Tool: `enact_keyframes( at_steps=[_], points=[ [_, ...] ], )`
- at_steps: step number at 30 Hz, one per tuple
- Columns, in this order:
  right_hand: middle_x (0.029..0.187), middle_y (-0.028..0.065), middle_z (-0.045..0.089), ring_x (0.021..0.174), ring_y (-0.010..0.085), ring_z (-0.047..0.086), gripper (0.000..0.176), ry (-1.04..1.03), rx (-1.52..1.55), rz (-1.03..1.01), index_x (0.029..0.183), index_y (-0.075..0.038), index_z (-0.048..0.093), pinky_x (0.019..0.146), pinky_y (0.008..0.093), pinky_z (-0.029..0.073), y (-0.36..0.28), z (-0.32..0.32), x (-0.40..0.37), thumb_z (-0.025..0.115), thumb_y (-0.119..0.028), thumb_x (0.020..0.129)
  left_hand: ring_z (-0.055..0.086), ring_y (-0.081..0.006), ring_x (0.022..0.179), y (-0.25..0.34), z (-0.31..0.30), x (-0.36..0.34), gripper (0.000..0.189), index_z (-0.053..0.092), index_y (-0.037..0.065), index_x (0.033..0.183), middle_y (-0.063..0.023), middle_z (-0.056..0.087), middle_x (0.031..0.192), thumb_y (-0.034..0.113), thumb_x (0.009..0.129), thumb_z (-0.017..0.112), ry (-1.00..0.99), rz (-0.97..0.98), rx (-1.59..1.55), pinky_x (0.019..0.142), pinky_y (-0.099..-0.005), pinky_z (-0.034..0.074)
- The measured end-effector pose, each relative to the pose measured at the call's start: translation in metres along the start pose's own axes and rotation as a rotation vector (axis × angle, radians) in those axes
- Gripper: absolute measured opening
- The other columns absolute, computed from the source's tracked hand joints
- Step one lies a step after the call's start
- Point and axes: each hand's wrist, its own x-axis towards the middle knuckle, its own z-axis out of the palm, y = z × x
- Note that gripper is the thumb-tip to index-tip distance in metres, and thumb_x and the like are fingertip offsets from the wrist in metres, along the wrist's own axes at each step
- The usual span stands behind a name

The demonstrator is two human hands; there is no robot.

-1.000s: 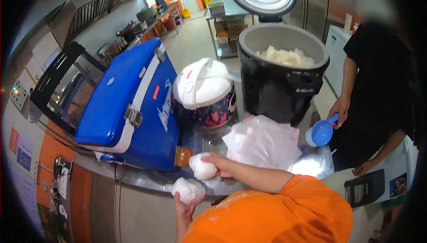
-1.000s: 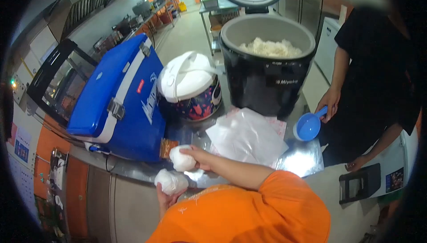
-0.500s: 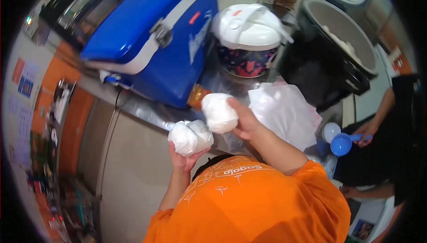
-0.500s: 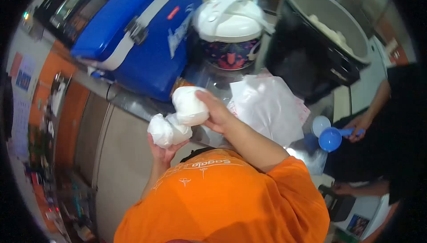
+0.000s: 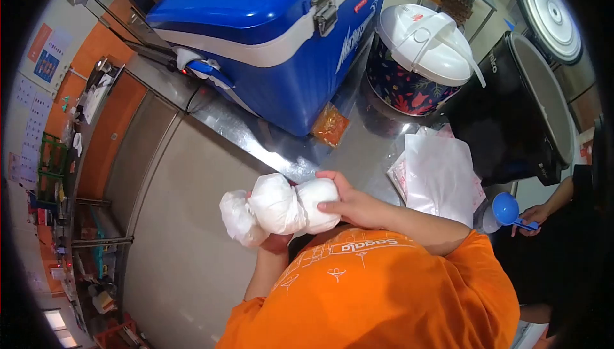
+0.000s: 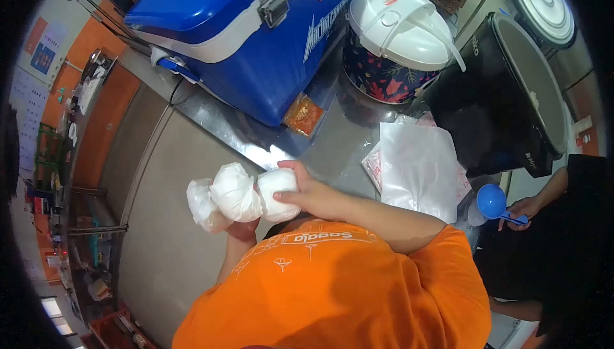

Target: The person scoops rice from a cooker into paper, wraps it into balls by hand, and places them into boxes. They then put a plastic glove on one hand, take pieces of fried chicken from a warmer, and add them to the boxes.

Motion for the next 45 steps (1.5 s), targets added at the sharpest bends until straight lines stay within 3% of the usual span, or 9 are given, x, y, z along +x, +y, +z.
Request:
enact_keyframes(
  at_steps=[2,9,13,18,22,26,31,35,45],
  points=[
    [0.123,0.0185,0.043,0.117,0.025,0.043,0.067,-0.057,-0.386,-0.056,0.136,-0.004,0.015,0.097,0.0335,0.036,-0.006,0.003,0.006,0.058,-0.021,0.088,0.04,-0.0303,0.122,0.003,-0.003,0.005,0.059,0.041,0.017,0.131,-0.0072,0.042,0.135,0.054,0.086,0.045,-0.008,0.02,-0.072,0.102,-0.053,0.031],
    [0.122,0.0172,0.045,0.115,0.0225,0.043,0.066,-0.141,-0.325,-0.097,0.137,-0.004,0.02,0.097,0.0325,0.035,-0.026,0.039,0.057,0.059,-0.021,0.087,0.044,-0.0294,0.119,0.037,-0.02,0.02,0.056,0.045,0.017,0.128,-0.0083,0.046,0.131,0.051,0.085,0.05,-0.063,0.102,-0.262,0.101,-0.0513,0.033],
    [0.121,0.0149,0.045,0.114,0.0204,0.043,0.061,-0.215,-0.151,0.004,0.135,-0.007,0.029,0.095,0.0318,0.038,-0.035,0.06,0.098,0.062,-0.017,0.085,0.047,-0.029,0.117,0.069,-0.029,0.016,0.054,0.047,0.017,0.127,-0.0089,0.049,0.129,0.05,0.085,0.053,-0.084,0.225,-0.38,0.101,-0.0504,0.034],
    [0.131,0.0125,0.042,0.122,0.0299,0.042,0.047,-0.409,0.434,0.246,0.136,-0.008,0.027,0.099,0.0478,0.039,0.007,0.094,0.169,0.045,-0.015,0.093,0.048,-0.0265,0.116,0.133,-0.04,0.004,0.046,0.054,0.018,0.122,-0.0049,0.053,0.125,0.049,0.089,0.045,-0.039,0.502,-0.213,0.101,-0.0491,0.034],
    [0.133,0.0115,0.044,0.119,0.031,0.046,0.058,-0.638,0.412,0.44,0.134,-0.009,0.035,0.092,0.0538,0.043,0.022,0.138,0.242,0.046,-0.045,0.09,0.05,-0.025,0.114,0.194,-0.068,-0.008,0.044,0.055,0.018,0.119,-0.0043,0.055,0.123,0.048,0.088,0.047,0.036,0.504,-0.187,0.1,-0.0476,0.036],
    [0.128,0.0108,0.05,0.118,0.0297,0.048,0.055,-0.594,0.445,0.481,0.13,-0.01,0.04,0.093,0.0508,0.042,0.061,0.205,0.329,0.039,-0.049,0.092,0.049,-0.025,0.116,0.283,-0.09,-0.018,0.057,0.055,0.017,0.118,-0.0047,0.055,0.122,0.059,0.08,0.05,0.099,0.535,-0.239,0.099,-0.0505,0.034],
    [0.122,0.0113,0.053,0.113,0.0283,0.051,0.043,-0.422,0.359,0.387,0.123,-0.01,0.046,0.094,0.0491,0.042,0.062,0.3,0.447,0.045,-0.04,0.092,0.03,-0.0436,0.128,0.433,-0.147,-0.013,0.083,0.029,0.024,0.138,-0.0108,0.027,0.144,0.07,0.072,0.048,0.172,0.313,0.009,0.093,-0.0723,0.026],
    [0.118,0.0128,0.055,0.109,0.0281,0.055,0.043,-0.353,0.3,0.337,0.124,-0.008,0.045,0.089,0.0476,0.047,0.031,0.357,0.514,0.044,-0.039,0.093,0.034,-0.0401,0.127,0.532,-0.175,0.01,0.084,0.025,0.018,0.139,-0.0122,0.032,0.141,0.063,0.075,0.054,0.3,0.228,0.097,0.095,-0.0632,0.033],
    [0.118,0.0136,0.055,0.107,0.0289,0.056,0.045,-0.166,0.3,0.358,0.123,-0.004,0.046,0.088,0.0469,0.048,-0.001,0.414,0.721,0.048,-0.036,0.092,0.029,-0.0411,0.129,0.693,-0.302,0.115,0.072,0.022,0.014,0.14,-0.0148,0.029,0.142,0.055,0.085,0.044,0.443,0.186,-0.006,0.099,-0.065,0.028]
  ],
)
